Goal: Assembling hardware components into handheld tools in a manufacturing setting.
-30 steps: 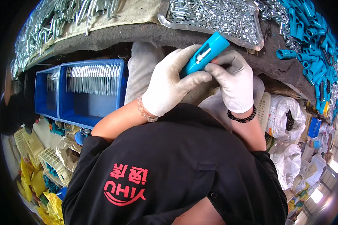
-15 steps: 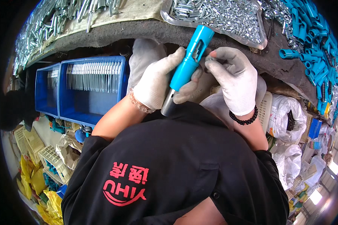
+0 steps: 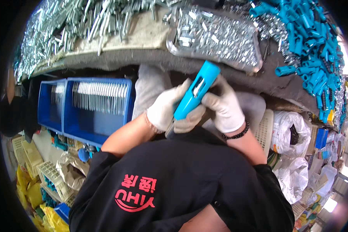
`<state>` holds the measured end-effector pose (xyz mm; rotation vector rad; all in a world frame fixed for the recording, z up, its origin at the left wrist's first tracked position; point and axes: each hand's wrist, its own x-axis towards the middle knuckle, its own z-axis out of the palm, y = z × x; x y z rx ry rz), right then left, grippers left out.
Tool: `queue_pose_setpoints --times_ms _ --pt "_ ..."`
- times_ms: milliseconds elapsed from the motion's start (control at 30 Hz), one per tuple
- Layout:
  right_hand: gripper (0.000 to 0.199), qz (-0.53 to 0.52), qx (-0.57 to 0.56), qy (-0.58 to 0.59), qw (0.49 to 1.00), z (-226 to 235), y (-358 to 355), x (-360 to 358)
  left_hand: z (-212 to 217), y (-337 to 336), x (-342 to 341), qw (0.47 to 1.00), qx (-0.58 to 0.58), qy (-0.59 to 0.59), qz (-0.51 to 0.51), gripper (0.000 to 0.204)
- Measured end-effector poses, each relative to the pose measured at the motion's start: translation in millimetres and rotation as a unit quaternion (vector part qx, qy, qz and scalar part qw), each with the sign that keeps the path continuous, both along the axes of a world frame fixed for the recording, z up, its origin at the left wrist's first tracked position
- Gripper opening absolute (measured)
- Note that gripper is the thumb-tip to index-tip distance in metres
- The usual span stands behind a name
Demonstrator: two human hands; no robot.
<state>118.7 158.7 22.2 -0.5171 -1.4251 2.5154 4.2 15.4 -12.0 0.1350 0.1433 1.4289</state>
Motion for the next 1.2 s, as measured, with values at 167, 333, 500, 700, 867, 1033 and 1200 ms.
queue_pose_setpoints --times_ms 167,333,500,700,867,1033,1200 --pt "0.033 0.149 0.138 -0.096 0.974 -6 -11 -3 35 -3 -9 0.943 -0.093 0.239 0.214 0.061" --pt "0.041 0.300 0.074 -0.065 0.949 -12 -33 -23 41 13 -30 0.928 -0.057 0.179 0.322 0.054" --pt "0.038 0.263 0.609 -0.017 0.748 29 -22 -58 42 -11 -48 0.900 -0.061 0.146 0.405 0.044" --pt "0.032 -0.083 0.807 -0.020 0.584 79 106 -162 26 -35 -37 0.933 -0.177 0.034 0.312 0.046" --pt "0.042 0.014 0.876 -0.121 0.466 66 138 -191 25 -33 -17 0.934 -0.182 0.132 0.279 0.036" --pt "0.040 -0.118 0.617 0.005 0.778 72 108 -101 22 -49 -22 0.868 -0.210 0.358 0.274 0.043" --pt "0.056 -0.022 0.348 0.042 0.936 39 87 -24 26 -33 -16 0.836 -0.178 0.494 0.160 0.045"
